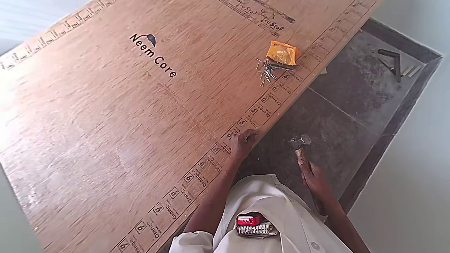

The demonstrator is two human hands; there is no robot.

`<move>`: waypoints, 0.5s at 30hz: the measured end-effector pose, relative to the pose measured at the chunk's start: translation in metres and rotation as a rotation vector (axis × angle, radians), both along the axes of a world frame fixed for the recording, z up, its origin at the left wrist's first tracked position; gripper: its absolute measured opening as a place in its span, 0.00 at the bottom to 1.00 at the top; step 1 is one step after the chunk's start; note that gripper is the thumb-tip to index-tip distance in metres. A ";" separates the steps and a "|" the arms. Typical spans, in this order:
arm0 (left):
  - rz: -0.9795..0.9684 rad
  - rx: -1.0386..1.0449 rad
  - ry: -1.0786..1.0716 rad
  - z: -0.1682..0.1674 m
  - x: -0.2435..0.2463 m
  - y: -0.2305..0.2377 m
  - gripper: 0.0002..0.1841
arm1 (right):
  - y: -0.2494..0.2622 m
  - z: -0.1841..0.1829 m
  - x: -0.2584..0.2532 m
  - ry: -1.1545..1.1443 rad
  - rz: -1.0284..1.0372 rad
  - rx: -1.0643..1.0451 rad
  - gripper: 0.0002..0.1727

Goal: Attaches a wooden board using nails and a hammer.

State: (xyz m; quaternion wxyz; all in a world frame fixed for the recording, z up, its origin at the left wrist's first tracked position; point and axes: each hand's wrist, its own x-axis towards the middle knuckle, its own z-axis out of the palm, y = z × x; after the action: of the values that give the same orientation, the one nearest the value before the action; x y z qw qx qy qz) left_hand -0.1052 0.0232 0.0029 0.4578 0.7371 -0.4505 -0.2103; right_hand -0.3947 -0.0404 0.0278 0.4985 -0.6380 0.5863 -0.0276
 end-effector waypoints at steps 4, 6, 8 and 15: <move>-0.045 0.000 -0.066 -0.004 -0.001 0.000 0.12 | -0.012 0.038 0.019 -0.145 0.126 -0.228 0.31; -0.049 0.010 -0.080 -0.004 -0.002 0.000 0.15 | -0.016 0.062 0.036 -0.259 0.193 -0.395 0.35; -0.042 0.017 -0.080 -0.002 -0.003 0.000 0.17 | -0.017 0.085 0.055 -0.350 0.261 -0.546 0.35; -0.012 0.055 -0.110 0.002 -0.006 0.001 0.23 | -0.030 0.083 0.098 0.175 0.585 -0.350 0.32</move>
State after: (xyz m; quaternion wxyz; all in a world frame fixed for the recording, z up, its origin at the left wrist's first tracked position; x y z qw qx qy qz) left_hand -0.1115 0.0242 0.0050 0.4108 0.7571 -0.4734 -0.1845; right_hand -0.2963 -0.0709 0.1104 0.3162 -0.8547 0.4056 0.0709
